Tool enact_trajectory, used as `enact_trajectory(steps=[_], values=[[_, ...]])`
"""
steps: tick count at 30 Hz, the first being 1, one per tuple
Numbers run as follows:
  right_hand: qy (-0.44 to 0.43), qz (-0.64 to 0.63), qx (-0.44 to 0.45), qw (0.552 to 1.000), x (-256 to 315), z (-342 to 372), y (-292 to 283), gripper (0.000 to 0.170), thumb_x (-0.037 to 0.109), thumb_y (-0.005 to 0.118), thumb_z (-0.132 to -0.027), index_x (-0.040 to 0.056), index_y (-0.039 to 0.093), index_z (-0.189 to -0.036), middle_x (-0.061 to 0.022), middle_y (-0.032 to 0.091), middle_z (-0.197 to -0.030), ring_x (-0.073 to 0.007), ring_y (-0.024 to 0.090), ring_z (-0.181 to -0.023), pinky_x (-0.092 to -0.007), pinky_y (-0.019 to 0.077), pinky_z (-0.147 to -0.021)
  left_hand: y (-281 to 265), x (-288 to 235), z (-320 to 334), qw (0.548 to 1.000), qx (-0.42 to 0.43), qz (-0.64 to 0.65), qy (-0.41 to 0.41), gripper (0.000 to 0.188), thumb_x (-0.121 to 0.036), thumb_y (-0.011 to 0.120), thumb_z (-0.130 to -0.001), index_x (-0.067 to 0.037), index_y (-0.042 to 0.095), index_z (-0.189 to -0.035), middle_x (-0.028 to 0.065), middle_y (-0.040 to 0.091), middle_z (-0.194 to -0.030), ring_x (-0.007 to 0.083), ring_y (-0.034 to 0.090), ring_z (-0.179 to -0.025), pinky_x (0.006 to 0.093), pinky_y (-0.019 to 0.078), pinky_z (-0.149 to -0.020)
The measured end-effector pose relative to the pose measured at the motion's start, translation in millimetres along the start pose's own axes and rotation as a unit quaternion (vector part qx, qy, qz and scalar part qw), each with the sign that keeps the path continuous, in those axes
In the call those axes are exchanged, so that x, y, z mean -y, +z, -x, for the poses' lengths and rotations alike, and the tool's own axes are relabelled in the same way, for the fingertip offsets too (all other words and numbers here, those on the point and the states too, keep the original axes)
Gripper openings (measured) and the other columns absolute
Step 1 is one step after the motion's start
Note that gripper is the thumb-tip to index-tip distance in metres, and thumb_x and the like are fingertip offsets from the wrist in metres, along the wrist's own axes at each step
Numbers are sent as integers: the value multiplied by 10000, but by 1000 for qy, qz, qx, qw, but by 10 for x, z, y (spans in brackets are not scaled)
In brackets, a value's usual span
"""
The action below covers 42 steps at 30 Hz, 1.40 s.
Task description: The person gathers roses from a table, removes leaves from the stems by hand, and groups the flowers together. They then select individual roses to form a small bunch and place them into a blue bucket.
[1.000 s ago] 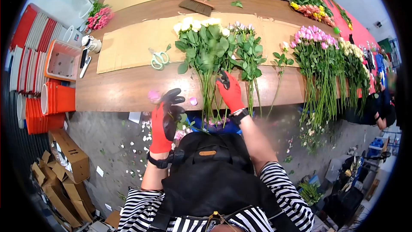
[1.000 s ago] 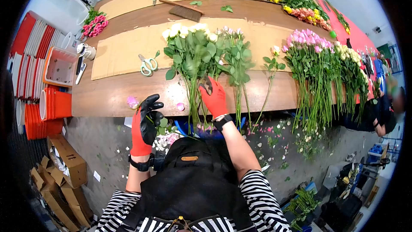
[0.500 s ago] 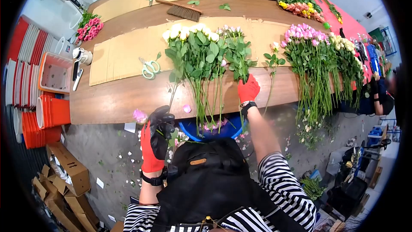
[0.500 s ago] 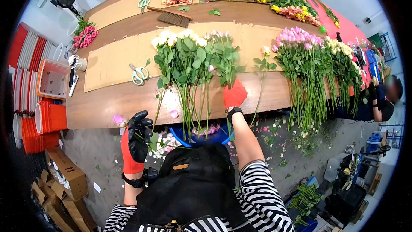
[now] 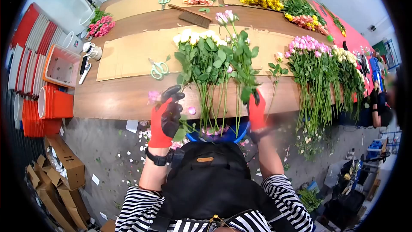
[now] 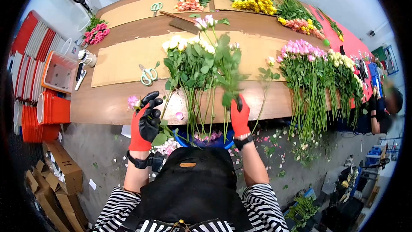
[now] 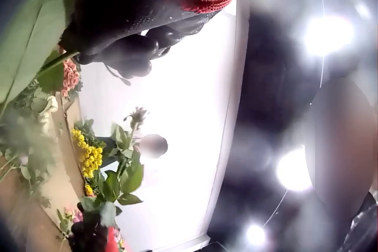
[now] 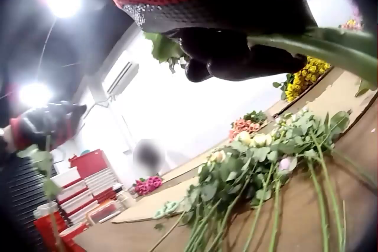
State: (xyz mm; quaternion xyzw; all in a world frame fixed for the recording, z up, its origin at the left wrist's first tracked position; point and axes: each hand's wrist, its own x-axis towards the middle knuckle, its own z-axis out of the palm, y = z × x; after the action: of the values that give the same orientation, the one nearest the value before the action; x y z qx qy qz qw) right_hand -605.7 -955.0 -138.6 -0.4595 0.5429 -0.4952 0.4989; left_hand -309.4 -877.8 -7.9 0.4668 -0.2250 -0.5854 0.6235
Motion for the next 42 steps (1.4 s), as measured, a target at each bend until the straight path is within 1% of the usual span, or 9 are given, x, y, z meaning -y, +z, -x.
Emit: enact_trajectory(steps=[3, 8, 12, 17, 21, 25, 32, 36, 42], values=[[-71, 77, -8, 994, -717, 458, -158, 389, 6, 524, -828, -45, 569, -1211, -120, 675, -1032, -184, 630, -937, -316, 491, -817, -119, 60, -154, 989, 37, 140, -15, 417, -125, 578, -912, -57, 526, -1320, 26, 620, -1103, 64, 495, -731, 159, 333, -554], [-148, 153, 11, 977, -97, 1296, 61, 432, -10, 571, -744, -51, 587, -1173, -174, 668, -1026, -270, 651, -956, -344, 492, -842, 100, -3, -49, 993, 48, -107, 16, 399, -89, 589, -920, -27, 543, -1311, 30, 648, -1068, 70, 544, -737, 220, 432, -607], [-233, 277, 67, 930, -335, 1419, -53, 405, 112, 687, -722, -18, 614, -1099, -187, 651, -1044, -356, 616, -958, -429, 474, -869, 189, 190, 71, 948, 96, -181, 245, 355, 51, 664, -815, -9, 620, -1162, 29, 656, -1019, 115, 611, -868, 260, 502, -788], [-227, 292, 102, 923, -303, 1431, -97, 460, 164, 711, -698, 22, 615, -1125, -185, 634, -1082, -380, 584, -967, -452, 460, -864, 286, 98, 310, 992, 92, -62, 56, 309, 66, 692, -777, -4, 650, -1074, 67, 688, -1003, 149, 658, -928, 284, 527, -820], [-249, 345, 122, 897, -513, 1489, -183, 493, 171, 701, -649, 25, 616, -1112, -165, 619, -1097, -366, 568, -974, -434, 449, -879, 113, 342, 364, 869, 203, -326, 313, 409, 129, 691, -712, 17, 636, -1102, 97, 685, -1030, 171, 671, -901, 315, 543, -821], [-227, 295, 147, 916, -508, 1451, -151, 509, 142, 679, -620, 25, 613, -1110, -154, 612, -1079, -364, 566, -968, -431, 450, -877, 157, 580, 454, 973, 159, -111, 125, 527, 128, 687, -700, 28, 581, -1206, 93, 667, -1099, 189, 648, -992, 333, 522, -876], [-230, 327, 147, 905, -523, 1508, -156, 510, 175, 719, -651, 45, 613, -1133, -152, 605, -1124, -361, 559, -1026, -437, 441, -910, 211, 438, 466, 693, 134, -484, 518, 407, 36, 715, -709, -16, 655, -1108, 76, 679, -1094, 175, 651, -978, 336, 515, -844], [-214, 334, 207, 894, -216, 1492, -126, 599, 241, 763, -704, 52, 571, -1239, -157, 569, -1228, -354, 523, -1141, -432, 406, -988, 177, 692, 505, 912, 136, -235, 306, 239, -14, 732, -742, -33, 691, -976, 57, 700, -973, 155, 664, -878, 333, 520, -780], [-72, 156, 178, 969, 471, 1331, -267, 600, 185, 734, -755, 40, 537, -1303, -152, 543, -1297, -316, 491, -1226, -397, 343, -1073, 167, 570, 531, 946, 137, -212, 203, 207, -134, 767, -746, -44, 708, -923, 41, 693, -931, 156, 643, -860, 315, 498, -785]])
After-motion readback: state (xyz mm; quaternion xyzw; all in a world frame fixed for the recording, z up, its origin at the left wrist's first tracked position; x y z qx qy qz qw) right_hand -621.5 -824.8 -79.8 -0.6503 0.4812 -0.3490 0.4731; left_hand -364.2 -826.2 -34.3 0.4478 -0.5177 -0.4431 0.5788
